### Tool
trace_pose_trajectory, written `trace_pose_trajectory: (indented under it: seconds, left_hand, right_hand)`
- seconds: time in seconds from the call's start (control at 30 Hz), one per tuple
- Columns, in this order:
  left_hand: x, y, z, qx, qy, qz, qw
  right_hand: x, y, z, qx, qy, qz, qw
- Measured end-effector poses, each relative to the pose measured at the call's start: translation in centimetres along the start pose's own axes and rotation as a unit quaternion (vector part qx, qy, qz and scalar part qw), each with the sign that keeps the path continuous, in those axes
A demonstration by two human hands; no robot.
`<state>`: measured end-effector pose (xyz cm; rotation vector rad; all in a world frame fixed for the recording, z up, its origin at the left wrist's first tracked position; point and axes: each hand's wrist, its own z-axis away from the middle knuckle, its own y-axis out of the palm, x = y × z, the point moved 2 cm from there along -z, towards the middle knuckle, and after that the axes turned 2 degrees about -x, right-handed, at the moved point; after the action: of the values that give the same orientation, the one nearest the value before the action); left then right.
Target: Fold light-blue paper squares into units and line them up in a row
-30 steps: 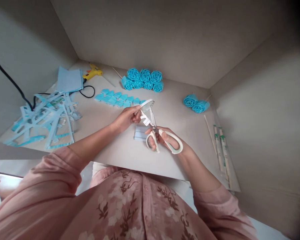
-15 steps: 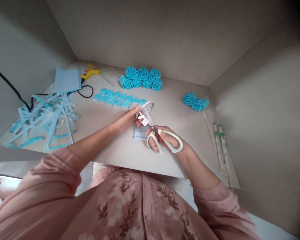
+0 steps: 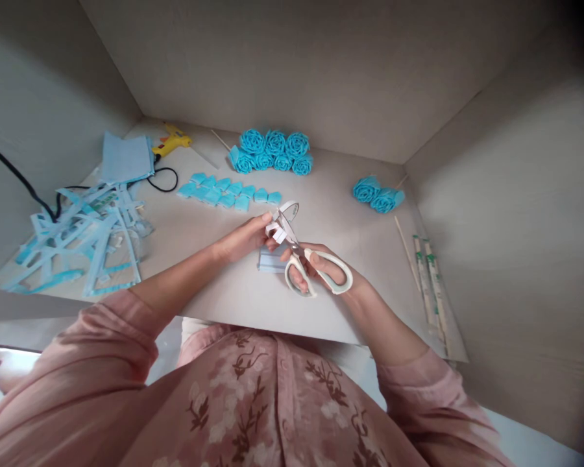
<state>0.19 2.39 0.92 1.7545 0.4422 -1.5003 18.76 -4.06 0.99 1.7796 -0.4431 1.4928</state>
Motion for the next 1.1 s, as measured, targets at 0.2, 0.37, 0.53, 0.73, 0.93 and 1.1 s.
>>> trace_pose_trajectory:
  seconds: [0.2,0.37,0.53,0.73,0.93,1.1]
  left_hand:
    - [0.0,-0.1,-0.1,0.0,-0.001,-0.002,1.0]
    - [0.1,0.0,0.1,0.013,-0.009,-0.014,1.0]
    - [0.0,0.0,0.3,-0.008,-0.006,-0.055,0.998]
    - [-0.4,0.8,0.6,0.064,0.01,-0.091,0.994]
    - [-0.3,0.4,0.8,0.067,0.022,-0.128,0.989]
    - [0.0,-0.3,0.8,0.049,0.014,-0.171,0.984]
  right_hand:
    - [-0.3,0.1,-0.1,0.006,0.004,-0.018,1.0]
    - [-0.1,0.3,-0.1,0.01,0.027,-0.03,0.999]
    - [-0.3,0.2,-0.1,0.014,0.032,-0.034,0.999]
    - [-0.9,0.1,-0.2,0.027,0.029,-0.023,0.999]
    - [-1.0,0.2,-0.4,0.023,0.022,-0.025,0.999]
    - [-0.9,0.1,-0.6,0.02,0.013,-0.027,0.999]
